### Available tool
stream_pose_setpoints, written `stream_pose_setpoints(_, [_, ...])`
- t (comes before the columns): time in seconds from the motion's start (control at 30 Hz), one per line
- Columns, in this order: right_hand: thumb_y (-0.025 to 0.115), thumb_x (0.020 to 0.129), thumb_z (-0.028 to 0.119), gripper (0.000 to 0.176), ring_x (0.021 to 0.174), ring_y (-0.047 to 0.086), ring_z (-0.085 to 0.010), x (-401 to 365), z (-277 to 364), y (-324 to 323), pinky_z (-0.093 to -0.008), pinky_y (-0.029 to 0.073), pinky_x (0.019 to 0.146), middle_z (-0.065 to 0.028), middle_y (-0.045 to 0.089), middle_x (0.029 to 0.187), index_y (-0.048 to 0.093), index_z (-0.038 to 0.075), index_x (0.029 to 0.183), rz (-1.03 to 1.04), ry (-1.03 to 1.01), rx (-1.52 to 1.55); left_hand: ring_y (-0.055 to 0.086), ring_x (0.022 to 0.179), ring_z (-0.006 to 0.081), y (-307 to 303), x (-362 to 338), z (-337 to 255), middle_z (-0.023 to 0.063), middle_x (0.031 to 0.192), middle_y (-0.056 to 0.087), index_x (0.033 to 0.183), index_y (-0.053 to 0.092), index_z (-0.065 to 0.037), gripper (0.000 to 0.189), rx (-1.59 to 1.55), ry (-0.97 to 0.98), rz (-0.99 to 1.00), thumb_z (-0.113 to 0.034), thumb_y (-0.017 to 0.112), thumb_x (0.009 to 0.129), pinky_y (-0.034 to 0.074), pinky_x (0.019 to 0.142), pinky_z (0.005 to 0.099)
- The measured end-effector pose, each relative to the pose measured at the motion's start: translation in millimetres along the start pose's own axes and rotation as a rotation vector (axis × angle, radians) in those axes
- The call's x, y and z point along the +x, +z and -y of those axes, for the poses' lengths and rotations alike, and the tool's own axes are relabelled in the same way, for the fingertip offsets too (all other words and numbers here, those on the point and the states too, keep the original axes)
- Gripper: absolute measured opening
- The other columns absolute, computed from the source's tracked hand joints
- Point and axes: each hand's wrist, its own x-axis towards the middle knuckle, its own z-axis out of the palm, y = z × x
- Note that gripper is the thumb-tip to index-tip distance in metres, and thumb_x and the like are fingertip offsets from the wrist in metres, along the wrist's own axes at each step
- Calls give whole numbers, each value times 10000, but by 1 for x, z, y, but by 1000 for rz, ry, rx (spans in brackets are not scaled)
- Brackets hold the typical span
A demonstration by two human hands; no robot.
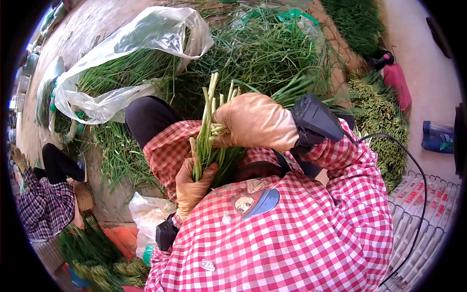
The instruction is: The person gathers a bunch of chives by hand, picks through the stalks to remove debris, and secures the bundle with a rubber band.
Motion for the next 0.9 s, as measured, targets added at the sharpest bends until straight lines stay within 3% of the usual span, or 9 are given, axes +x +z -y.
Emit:
stream_pose_setpoints(0.23, [456, 910, 115, 160, 558, 576, -152, 30, -45, 42, -305, 527, 531, -39, 555, 592, 586, 48, 844, -411, -218, 71, 565, 844, 83, 1, 1, -3, 20, 990, 634, 1154, 575, -1, 285, -108, -94, -34, -95, 622, 888, 461, 788, 236])
stream_pose_setpoints(0.33, [530, 895, 135, 90, 640, 583, -169, 50, -92, 37, -311, 537, 586, -44, 599, 775, 575, 58, 896, -405, -213, -147, 571, 830, 81, -3, 1, -2, 13, 977, 639, 1131, 598, -12, 262, -175, -160, -44, -105, 624, 888, 470, 768, 235])
stream_pose_setpoints(0.43, [543, 870, 95, 77, 665, 602, -180, 50, -123, 12, -320, 543, 601, -60, 600, 758, 587, 40, 899, -645, 28, -179, 577, 799, 73, -7, 0, -1, 2, 939, 649, 1087, 631, -20, 223, -182, -153, -64, -121, 630, 888, 477, 729, 227])
stream_pose_setpoints(0.5, [539, 874, 102, 137, 662, 596, -171, 31, -129, -32, -290, 532, 570, -72, 596, 734, 595, 11, 959, -598, 66, -373, 575, 791, 68, -10, 0, 0, 1, 931, 651, 1065, 640, -24, 209, -188, -149, -55, -126, 642, 882, 478, 725, 228])
stream_pose_setpoints(0.53, [537, 883, 117, 178, 636, 588, -163, 35, -166, -35, -280, 526, 556, -73, 598, 726, 594, 10, 1014, -539, 155, -814, 574, 787, 66, -11, 1, 0, 0, 926, 652, 1054, 645, -26, 203, -190, -147, -49, -129, 648, 880, 479, 723, 229])
stream_pose_setpoints(0.6, [546, 901, 173, 251, 548, 557, -159, 22, -162, -47, -270, 513, 537, -83, 593, 668, 597, 40, 1107, -393, 227, -1067, 571, 781, 62, -11, 5, 7, 0, 918, 653, 1038, 649, -29, 188, -219, -145, -52, -125, 654, 876, 479, 721, 226])
stream_pose_setpoints(0.7, [576, 895, 224, 348, 519, 563, -158, 18, -44, -62, -293, 514, 514, -79, 608, 649, 557, 88, 1214, -296, 723, -209, 565, 767, 55, -1, 7, 4, -4, 891, 653, 1006, 651, -29, 151, -194, -121, -61, -113, 649, 880, 476, 712, 214])
stream_pose_setpoints(0.8, [626, 867, 289, 467, 546, 601, -165, 7, -23, -35, -315, 506, 459, -97, 639, 674, 517, 106, 1282, -363, -13, -169, 559, 766, 51, 3, 7, 3, -9, 894, 651, 1011, 643, -32, 150, -132, -87, -23, -113, 644, 884, 474, 713, 205])
stream_pose_setpoints(0.9, [639, 854, 238, 327, 556, 606, -188, 21, 1, -15, -304, 501, 473, -105, 641, 689, 589, 81, 1136, -114, -8, -45, 559, 789, 56, 7, 3, 3, -8, 918, 651, 1043, 634, -29, 191, -89, -69, -15, -119, 657, 876, 471, 746, 213])
